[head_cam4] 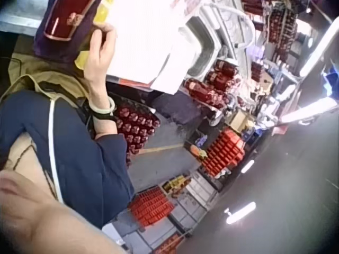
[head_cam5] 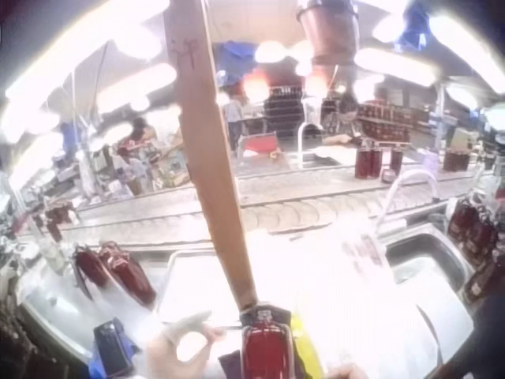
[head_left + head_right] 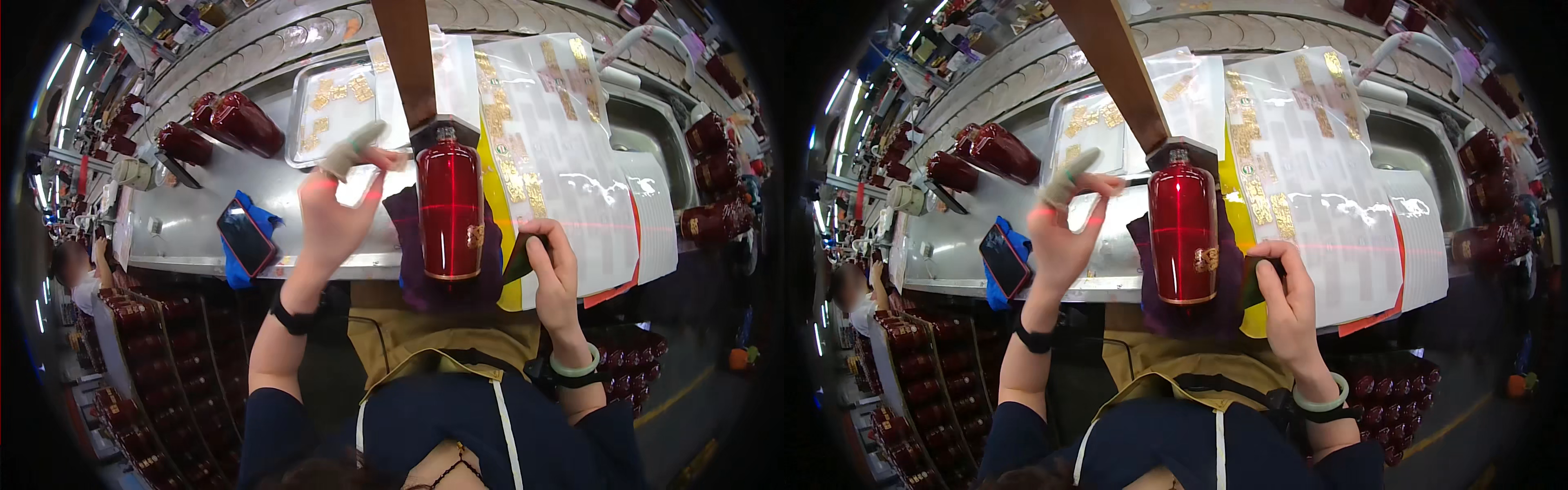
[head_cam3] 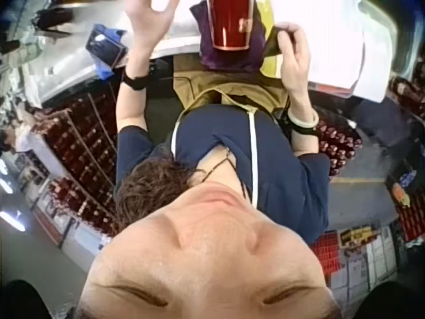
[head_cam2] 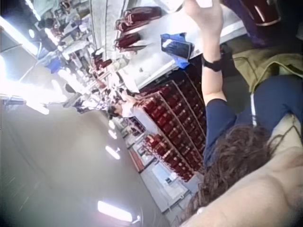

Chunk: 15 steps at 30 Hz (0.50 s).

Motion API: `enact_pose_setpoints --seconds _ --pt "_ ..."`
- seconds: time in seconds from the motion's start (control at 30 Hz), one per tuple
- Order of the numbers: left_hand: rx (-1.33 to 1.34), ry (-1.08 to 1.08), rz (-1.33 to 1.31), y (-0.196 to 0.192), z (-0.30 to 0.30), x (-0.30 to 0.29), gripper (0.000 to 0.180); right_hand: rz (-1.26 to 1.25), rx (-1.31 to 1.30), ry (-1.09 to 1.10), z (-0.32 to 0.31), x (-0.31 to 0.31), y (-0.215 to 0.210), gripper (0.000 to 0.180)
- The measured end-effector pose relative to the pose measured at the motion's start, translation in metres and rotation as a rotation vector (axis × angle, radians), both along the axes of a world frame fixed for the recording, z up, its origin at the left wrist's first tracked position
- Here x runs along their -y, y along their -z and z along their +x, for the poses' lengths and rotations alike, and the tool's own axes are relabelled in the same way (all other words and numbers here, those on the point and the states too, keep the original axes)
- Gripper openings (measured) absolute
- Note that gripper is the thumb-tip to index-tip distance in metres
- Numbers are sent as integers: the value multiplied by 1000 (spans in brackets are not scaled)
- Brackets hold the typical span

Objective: The recorder labels red liquor bottles on an industrial assembly line, using a handheld tool to smooth and align labels.

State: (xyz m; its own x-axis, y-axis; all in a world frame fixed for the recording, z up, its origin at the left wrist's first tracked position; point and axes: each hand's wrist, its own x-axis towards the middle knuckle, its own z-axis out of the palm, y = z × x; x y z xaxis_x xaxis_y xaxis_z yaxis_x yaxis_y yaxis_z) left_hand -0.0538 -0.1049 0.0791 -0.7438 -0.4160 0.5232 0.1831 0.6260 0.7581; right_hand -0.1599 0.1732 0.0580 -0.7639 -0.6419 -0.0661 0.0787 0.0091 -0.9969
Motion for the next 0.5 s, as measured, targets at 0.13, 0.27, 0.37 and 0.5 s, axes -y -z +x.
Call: enact_pose_setpoints --seconds 0.13,0.27,0.37,0.5 --pt "30 131 -403 5 -2 -34 41 34 -77 -20 1 3 -1 19" --pt "31 9 -105 24 11 -42 55 37 -203 -42 -9 7 9 24" --pt "-26 12 312 56 13 -46 55 69 -136 -33 -13 24 -1 38" --pt "51 101 943 64 -1 -60 65 75 -182 -17 -22 57 -1 51"
